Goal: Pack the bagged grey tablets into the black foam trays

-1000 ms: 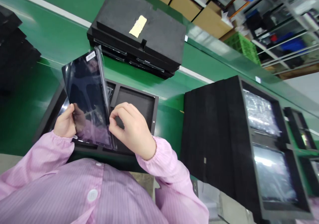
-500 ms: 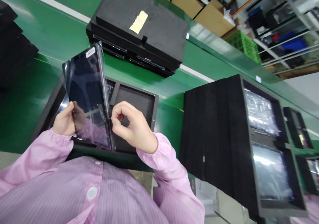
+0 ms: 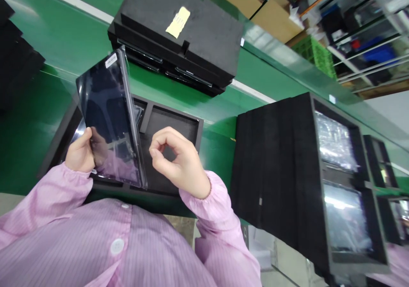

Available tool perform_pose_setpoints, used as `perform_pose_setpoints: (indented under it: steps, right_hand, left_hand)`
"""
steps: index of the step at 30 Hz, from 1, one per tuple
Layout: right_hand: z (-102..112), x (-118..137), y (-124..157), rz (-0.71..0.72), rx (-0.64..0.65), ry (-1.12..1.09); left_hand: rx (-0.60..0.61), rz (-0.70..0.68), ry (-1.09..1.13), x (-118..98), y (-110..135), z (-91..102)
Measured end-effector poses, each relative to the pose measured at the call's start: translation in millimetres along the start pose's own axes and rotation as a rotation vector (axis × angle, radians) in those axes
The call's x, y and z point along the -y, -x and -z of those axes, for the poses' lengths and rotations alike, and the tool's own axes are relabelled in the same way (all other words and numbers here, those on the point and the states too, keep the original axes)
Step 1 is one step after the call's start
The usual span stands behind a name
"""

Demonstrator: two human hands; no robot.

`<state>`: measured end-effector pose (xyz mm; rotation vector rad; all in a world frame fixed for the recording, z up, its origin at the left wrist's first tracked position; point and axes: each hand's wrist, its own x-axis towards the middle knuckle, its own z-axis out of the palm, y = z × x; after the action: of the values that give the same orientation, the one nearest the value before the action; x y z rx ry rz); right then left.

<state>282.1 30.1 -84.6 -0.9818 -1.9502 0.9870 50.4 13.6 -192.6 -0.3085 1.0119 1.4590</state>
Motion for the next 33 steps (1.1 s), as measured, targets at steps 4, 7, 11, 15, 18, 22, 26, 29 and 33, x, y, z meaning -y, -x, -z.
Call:
perform_pose_setpoints:
  steps: [4,7,11,15,18,22,26,29,33]
  right_hand:
    - [-5,-2,2,0.014,-0.046,0.090]
    - [-11,-1,2,0.044,-0.058,0.183]
    - [-12,1,0,0.086,-0.084,0.223]
    - [-10,-1,-1,0.057,-0.141,0.150]
    - [-11,-3,-3,-0.004,-0.149,0.032]
    - [-13,-3,-6,-0.093,-0.157,-0.106]
    - [-11,-2,-9,-0.124,-0.156,-0.128]
    - [-11,-3,-10,-0.132,-0.166,-0.063]
    - [-12,-4,-10,-0.094,-0.182,-0.005]
  left_hand:
    - [-0.024,0.006,0.028,-1,2,-3.5]
    - [-0.037,0.023,0.055,-1,5,-5.9]
    - [-0.044,0.054,0.076,-3,8,-8.9]
    - [-0.049,0.068,0.067,-3,8,-8.4]
    - [-0.027,0.067,0.069,-2,6,-5.3]
    - [-0.003,0.049,0.063,-2,4,-2.9]
    - [-0.033,0.052,0.054,-2,7,-6.7]
    - [-0.056,0.052,0.054,-2,7,-7.6]
    - [0.024,0.036,0.038,-1,0,0.5]
